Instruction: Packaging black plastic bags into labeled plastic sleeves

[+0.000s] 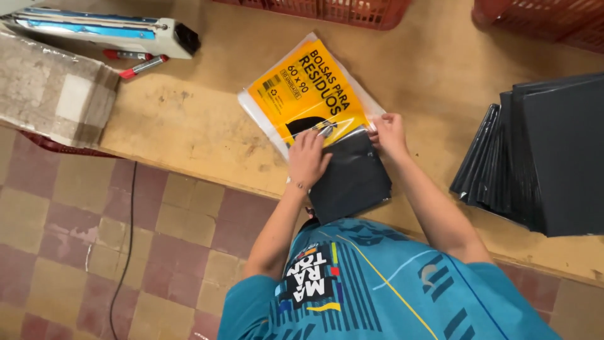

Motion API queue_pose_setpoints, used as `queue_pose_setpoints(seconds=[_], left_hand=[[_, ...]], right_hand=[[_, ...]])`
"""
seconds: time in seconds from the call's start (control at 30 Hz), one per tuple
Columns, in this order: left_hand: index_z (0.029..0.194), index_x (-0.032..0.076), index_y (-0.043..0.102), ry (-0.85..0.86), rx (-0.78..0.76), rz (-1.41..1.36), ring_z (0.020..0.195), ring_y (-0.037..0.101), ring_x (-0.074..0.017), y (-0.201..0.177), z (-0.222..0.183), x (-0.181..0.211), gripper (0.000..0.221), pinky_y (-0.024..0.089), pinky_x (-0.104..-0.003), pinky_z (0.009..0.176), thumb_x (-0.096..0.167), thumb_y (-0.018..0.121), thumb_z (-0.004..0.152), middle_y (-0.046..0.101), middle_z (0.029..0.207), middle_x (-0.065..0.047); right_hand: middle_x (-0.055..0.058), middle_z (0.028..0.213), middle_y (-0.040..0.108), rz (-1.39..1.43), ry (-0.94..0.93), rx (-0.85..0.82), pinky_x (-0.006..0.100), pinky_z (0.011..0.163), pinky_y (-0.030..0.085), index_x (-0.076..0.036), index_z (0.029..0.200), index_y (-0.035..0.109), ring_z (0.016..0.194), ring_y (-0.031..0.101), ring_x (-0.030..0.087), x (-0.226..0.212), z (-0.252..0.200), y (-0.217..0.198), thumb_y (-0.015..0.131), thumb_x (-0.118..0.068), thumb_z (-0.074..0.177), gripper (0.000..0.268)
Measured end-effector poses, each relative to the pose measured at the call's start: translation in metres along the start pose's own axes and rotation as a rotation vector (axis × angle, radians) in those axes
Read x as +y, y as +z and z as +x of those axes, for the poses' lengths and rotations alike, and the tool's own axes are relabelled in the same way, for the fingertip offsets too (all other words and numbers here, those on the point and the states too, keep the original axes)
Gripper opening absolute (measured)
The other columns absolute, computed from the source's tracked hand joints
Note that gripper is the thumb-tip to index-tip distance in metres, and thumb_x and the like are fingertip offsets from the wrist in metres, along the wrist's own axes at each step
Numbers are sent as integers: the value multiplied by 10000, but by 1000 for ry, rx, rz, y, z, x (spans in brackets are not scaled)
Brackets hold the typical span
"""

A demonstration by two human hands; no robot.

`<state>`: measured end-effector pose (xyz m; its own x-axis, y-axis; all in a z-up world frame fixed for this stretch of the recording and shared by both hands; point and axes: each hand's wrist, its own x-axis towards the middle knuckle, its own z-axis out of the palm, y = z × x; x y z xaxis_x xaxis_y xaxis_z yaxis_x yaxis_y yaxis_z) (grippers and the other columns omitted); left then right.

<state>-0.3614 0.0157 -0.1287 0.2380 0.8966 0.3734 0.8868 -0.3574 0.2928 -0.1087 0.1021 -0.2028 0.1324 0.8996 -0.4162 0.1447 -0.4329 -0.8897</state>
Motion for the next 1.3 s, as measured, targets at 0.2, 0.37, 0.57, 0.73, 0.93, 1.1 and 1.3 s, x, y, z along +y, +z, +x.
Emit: queue_pose_setpoints(seconds=[0.2, 0.37, 0.57, 0.73, 0.93, 1.1, 1.3], left_hand=[[1067, 79, 592, -468, -187, 73, 883, 672, -324, 4, -65, -17, 521, 572, -434, 795, 570, 643, 901, 615, 904, -115], [1061, 129, 558, -707, -266, -216, 813, 726, -399, -2, -73, -13, 151, 587, -490, 757, 268, 564, 1002, 682, 827, -168], [1035, 179, 598, -449, -478, -303, 868, 744, -347, 2, -132, -1, 123, 591, -439, 757, 282, 599, 968, 711, 880, -125], [1037, 210, 645, -402, -316, -341, 826, 742, -309, -41, -110, 4, 125, 599, -397, 703, 285, 630, 938, 718, 831, -74], [1393, 29, 564, 86, 243, -65, 1241, 591, -360, -138, 30, 51, 371, 552, -409, 954, 146, 535, 1042, 623, 1295, -149], [1143, 150, 690, -90, 223, -166, 901, 717, -263, -107, 57, -15, 268, 578, -367, 790, 268, 757, 912, 696, 932, -45], [1039, 146, 706, -199, 225, -204, 765, 713, -285, -215, 110, -65, 156, 523, -384, 627, 243, 775, 937, 739, 852, -57]], right_hand=[[191, 755, 695, -582, -285, -185, 440, 592, 544, -58, 879, 711, 716, 697, 343, -2, 6, -25, 717, -349, 963, 303], [225, 955, 746, -892, -290, -351, 556, 837, 549, -67, 978, 736, 967, 693, 463, -12, -50, -59, 636, -412, 988, 359], [208, 987, 783, -976, -12, -482, 555, 896, 542, -124, 1040, 779, 1025, 706, 472, -23, -122, -92, 634, -396, 964, 318], [111, 577, 683, -332, 75, -632, 299, 464, 523, -38, 760, 685, 500, 662, 223, -27, -124, -91, 660, -210, 963, 268], [170, 541, 638, 99, -308, -579, 308, 488, 516, 11, 771, 661, 473, 649, 226, -188, -140, -12, 582, -107, 1034, 299], [161, 645, 678, 78, -514, -467, 307, 585, 564, 21, 882, 696, 583, 689, 207, -254, -159, -22, 586, -50, 1008, 182], [80, 918, 721, -390, -536, -119, 293, 783, 527, -37, 1075, 749, 825, 657, 153, -217, -160, -101, 644, -47, 1000, 130]])
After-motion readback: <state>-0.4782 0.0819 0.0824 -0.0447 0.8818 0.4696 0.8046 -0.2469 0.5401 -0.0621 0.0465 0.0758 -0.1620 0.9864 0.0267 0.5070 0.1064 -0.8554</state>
